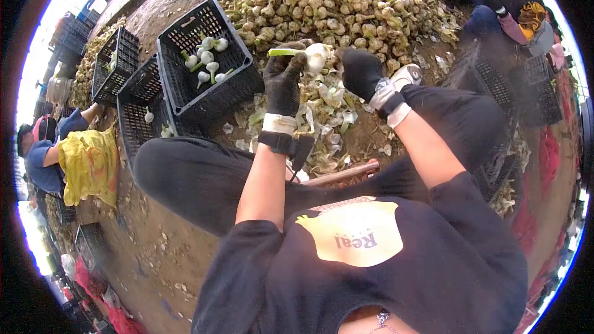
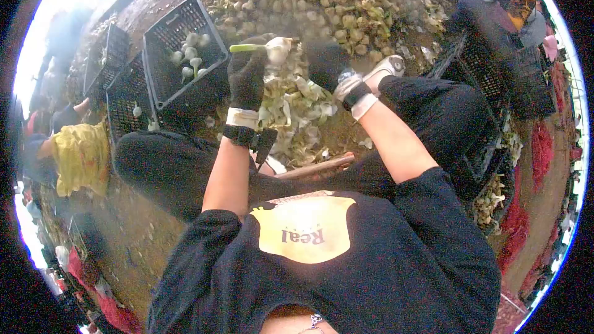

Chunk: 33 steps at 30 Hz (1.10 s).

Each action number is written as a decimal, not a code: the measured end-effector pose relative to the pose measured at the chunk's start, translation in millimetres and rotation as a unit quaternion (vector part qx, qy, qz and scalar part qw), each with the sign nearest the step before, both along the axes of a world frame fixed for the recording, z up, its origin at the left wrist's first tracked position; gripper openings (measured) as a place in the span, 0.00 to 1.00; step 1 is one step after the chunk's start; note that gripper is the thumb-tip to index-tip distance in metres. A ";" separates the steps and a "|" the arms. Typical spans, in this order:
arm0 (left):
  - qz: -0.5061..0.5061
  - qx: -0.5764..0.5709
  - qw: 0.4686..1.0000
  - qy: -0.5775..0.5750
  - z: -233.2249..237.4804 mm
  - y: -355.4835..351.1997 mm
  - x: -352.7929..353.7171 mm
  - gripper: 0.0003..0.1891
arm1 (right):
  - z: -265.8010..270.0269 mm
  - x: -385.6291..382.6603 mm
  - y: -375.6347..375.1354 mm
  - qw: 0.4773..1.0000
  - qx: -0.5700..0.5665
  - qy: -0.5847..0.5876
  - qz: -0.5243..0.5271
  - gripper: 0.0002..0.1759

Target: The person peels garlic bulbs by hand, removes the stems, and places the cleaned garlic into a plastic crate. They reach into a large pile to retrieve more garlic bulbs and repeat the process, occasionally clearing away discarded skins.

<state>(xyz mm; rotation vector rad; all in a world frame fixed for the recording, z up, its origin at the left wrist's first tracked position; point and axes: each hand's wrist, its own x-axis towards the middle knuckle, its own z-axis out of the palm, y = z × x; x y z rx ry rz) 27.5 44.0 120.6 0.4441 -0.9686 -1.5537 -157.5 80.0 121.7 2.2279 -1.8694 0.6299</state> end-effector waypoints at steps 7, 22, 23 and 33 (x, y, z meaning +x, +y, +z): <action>0.040 -0.057 0.993 -0.092 -7.2 -0.8 -1.2 0.11 | 35.9 25.0 3.9 0.979 -0.074 -0.191 0.010 0.13; -0.016 -0.046 0.999 0.000 -15.9 1.7 0.9 0.12 | 17.2 19.9 -4.8 0.934 0.060 -0.348 0.054 0.16; -0.027 -0.028 0.999 0.014 -16.4 2.6 -0.8 0.13 | 25.0 28.0 -1.6 0.933 0.055 -0.353 0.056 0.15; 0.094 -0.154 0.944 -0.277 -0.8 7.3 9.1 0.30 | 28.3 28.5 -3.1 0.922 0.069 -0.381 0.016 0.16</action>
